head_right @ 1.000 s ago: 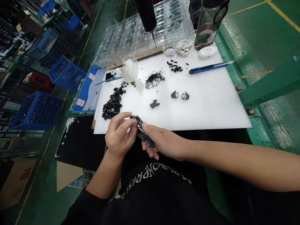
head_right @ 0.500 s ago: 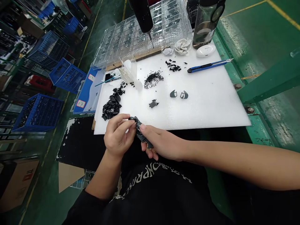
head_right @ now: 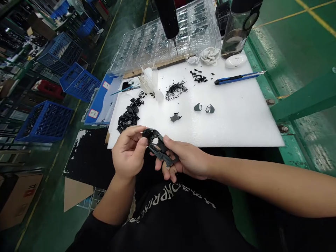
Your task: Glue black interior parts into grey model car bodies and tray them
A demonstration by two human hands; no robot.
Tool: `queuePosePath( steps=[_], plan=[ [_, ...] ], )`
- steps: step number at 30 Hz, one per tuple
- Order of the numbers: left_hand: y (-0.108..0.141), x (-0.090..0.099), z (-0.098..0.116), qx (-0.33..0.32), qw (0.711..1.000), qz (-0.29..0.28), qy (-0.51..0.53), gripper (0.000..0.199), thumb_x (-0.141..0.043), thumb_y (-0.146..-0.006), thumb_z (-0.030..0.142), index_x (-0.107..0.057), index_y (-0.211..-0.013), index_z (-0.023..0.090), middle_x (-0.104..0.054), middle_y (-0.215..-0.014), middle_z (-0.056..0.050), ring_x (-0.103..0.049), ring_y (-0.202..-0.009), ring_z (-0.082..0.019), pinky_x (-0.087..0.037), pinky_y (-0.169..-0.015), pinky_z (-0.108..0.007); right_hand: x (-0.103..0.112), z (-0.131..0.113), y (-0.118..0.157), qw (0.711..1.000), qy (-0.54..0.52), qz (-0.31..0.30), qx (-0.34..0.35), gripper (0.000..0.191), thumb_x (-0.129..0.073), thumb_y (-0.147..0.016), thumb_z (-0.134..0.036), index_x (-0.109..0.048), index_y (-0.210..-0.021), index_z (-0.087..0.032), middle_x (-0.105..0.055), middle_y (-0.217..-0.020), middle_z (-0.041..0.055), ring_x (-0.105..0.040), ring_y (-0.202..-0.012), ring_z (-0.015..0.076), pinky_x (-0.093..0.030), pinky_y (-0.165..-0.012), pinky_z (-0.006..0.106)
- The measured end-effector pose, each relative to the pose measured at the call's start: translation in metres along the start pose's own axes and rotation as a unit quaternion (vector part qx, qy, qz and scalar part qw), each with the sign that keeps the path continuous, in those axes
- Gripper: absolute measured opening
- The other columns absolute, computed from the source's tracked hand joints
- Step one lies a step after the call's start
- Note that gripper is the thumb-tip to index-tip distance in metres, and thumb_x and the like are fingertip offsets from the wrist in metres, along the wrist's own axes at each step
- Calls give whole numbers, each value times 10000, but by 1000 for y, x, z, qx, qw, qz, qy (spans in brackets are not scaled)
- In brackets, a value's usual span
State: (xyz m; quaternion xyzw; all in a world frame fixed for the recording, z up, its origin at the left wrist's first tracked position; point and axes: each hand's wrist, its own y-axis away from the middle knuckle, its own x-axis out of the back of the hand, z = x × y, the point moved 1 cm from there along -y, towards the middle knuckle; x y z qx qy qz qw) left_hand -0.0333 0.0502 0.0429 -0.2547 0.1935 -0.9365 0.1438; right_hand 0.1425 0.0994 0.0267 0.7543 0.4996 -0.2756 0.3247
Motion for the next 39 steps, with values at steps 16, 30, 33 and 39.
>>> queuePosePath(
  steps=[16,30,33,39],
  plan=[
    [1,-6,17,-48,997,-51,-26,293,-659,-832,90,-660,-1115,167,-636,-1053,-62,-602,-780,-96,-550,-688,-227,1,-10,3,937,295,177,62,327,-473,-973,-489,-524,-837,-196,-644,-750,35,-666,-719,223,-532,-657,342],
    [8,-10,19,-42,997,-63,-29,325,-672,-813,60,-658,-1123,156,-653,-1120,-80,-645,-875,-131,-557,-707,-249,3,-9,3,817,511,219,154,369,-323,-1005,-334,-479,-696,-209,-568,-632,2,-520,-579,158,-380,-591,304],
    [9,-10,19,-42,996,-65,-32,332,-671,-814,56,-655,-1130,157,-654,-1125,-79,-645,-881,-130,-558,-711,-251,3,-8,2,806,523,225,165,366,-326,-1001,-333,-444,-676,-213,-529,-609,-10,-486,-556,149,-361,-569,296],
    [11,-10,19,-41,996,-67,-40,343,-670,-818,58,-649,-1142,170,-655,-1139,-72,-633,-838,-113,-563,-732,-262,3,-8,1,804,528,230,148,358,-323,-989,-323,-412,-660,-217,-505,-587,-17,-466,-542,146,-342,-535,287]
  ],
)
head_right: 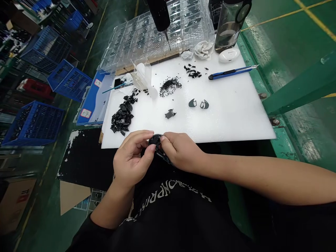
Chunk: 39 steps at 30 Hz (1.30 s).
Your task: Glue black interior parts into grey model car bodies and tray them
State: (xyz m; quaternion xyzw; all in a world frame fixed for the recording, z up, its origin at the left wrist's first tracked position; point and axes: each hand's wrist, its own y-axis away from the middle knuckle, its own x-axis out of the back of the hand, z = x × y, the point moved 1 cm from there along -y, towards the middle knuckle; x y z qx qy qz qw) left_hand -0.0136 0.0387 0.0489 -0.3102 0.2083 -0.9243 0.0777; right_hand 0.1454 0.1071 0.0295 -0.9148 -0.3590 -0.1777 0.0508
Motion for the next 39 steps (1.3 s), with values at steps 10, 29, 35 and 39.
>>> queuePosePath(
  steps=[10,29,35,39],
  plan=[
    [1,0,-1,-1,1000,3,4,365,-670,-810,40,-647,-1148,174,-671,-1145,-75,-656,-954,-156,-562,-732,-259,-1,1,0,1000,-1,6,11,364,-326,-996,-333,-420,-666,-212,-516,-607,-13,-470,-557,145,-349,-550,289],
    [2,0,-2,-1,1000,-4,-4,343,-661,-836,88,-646,-1165,186,-672,-1134,-80,-641,-845,-134,-560,-737,-269,-1,2,1,1000,-13,-6,8,361,-323,-1004,-326,-403,-670,-213,-494,-619,-16,-458,-575,145,-340,-571,294],
    [3,1,-2,-12,1000,-6,-9,356,-659,-838,83,-642,-1178,187,-677,-1132,-83,-640,-850,-135,-558,-725,-265,-1,2,0,1000,6,-4,0,362,-328,-993,-324,-373,-650,-217,-465,-580,-25,-428,-535,138,-314,-540,290],
    [3,0,-1,-6,1000,-3,-6,345,-662,-837,86,-647,-1168,178,-673,-1112,-79,-616,-781,-112,-559,-718,-258,-1,1,0,1000,3,-7,-2,348,-329,-983,-308,-381,-652,-216,-472,-585,-24,-431,-540,140,-317,-539,290]
  ],
)
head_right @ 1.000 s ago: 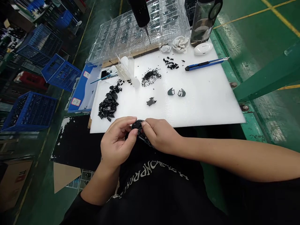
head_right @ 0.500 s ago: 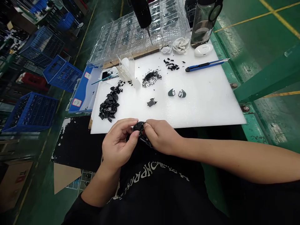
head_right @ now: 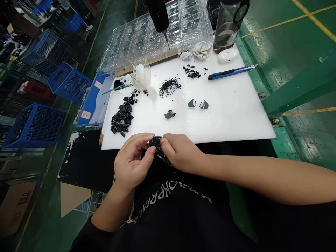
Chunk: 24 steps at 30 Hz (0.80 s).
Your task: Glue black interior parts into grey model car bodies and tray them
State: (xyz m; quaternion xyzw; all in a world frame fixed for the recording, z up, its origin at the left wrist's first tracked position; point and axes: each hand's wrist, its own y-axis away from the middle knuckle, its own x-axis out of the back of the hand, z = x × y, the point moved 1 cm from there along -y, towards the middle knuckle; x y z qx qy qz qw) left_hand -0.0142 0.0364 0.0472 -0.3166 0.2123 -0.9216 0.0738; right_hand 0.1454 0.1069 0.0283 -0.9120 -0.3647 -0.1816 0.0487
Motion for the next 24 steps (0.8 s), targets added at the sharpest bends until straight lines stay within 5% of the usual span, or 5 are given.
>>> queuePosePath(
  steps=[24],
  plan=[
    [2,1,-1,16,1000,-10,7,342,-663,-854,131,-651,-1189,198,-658,-1109,-82,-603,-766,-115,-575,-739,-276,-1,2,0,1000,-17,6,-2,359,-348,-989,-325,-401,-653,-212,-485,-600,-20,-448,-563,143,-335,-553,291]
  ],
)
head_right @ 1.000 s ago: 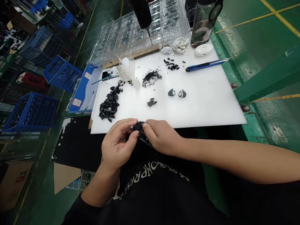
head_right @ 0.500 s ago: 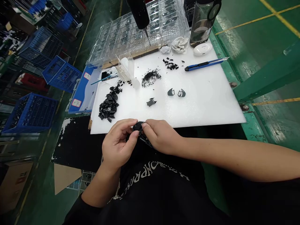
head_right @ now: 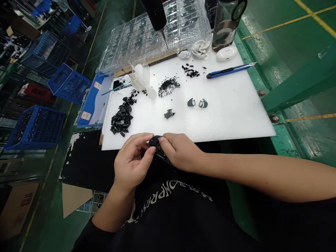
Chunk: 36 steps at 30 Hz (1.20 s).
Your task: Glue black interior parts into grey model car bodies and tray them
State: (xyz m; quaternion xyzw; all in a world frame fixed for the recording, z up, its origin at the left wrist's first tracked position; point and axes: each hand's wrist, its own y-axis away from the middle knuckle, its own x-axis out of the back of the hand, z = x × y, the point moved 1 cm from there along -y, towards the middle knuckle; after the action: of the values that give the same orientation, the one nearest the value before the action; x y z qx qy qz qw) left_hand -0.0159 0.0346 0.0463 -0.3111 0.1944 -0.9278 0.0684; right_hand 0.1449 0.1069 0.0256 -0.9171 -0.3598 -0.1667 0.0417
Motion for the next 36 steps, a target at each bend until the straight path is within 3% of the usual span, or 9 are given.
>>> queuePosePath(
  steps=[9,16,23,29,36],
  plan=[
    [2,1,-3,82,994,-7,70,259,-520,-967,220,-677,-1173,207,-648,-1132,-85,-640,-707,-101,-581,-651,-255,3,-5,1,992,-91,-39,-78,362,-348,-1002,-326,-558,-739,-195,-631,-669,20,-593,-604,176,-439,-578,295],
    [-1,0,-4,85,993,-5,78,254,-518,-968,211,-685,-1160,211,-654,-1088,-71,-635,-724,-106,-578,-768,-300,1,-3,0,975,-169,-69,-125,384,-344,-1020,-377,-589,-790,-192,-663,-647,18,-625,-512,174,-483,-495,278],
    [-2,1,-3,85,993,-6,84,251,-531,-957,182,-693,-1148,207,-658,-1084,-65,-630,-714,-100,-565,-729,-282,2,-4,1,960,-224,-96,-136,445,-321,-1020,-510,-564,-821,-195,-660,-688,30,-633,-512,184,-495,-482,286],
    [-4,1,-4,91,992,-8,87,253,-530,-958,177,-699,-1143,209,-663,-1078,-61,-624,-720,-96,-553,-722,-268,-1,-5,-1,926,-300,-134,-187,428,-344,-1011,-535,-598,-908,-206,-640,-659,24,-621,-517,179,-496,-489,274],
    [-5,7,-13,83,992,-24,97,266,-611,-924,245,-685,-1175,199,-647,-1117,-75,-621,-800,-110,-539,-688,-229,-4,-6,0,866,-407,-146,-251,322,-428,-994,-456,-538,-853,-187,-642,-681,48,-649,-551,184,-531,-503,274]
  ],
)
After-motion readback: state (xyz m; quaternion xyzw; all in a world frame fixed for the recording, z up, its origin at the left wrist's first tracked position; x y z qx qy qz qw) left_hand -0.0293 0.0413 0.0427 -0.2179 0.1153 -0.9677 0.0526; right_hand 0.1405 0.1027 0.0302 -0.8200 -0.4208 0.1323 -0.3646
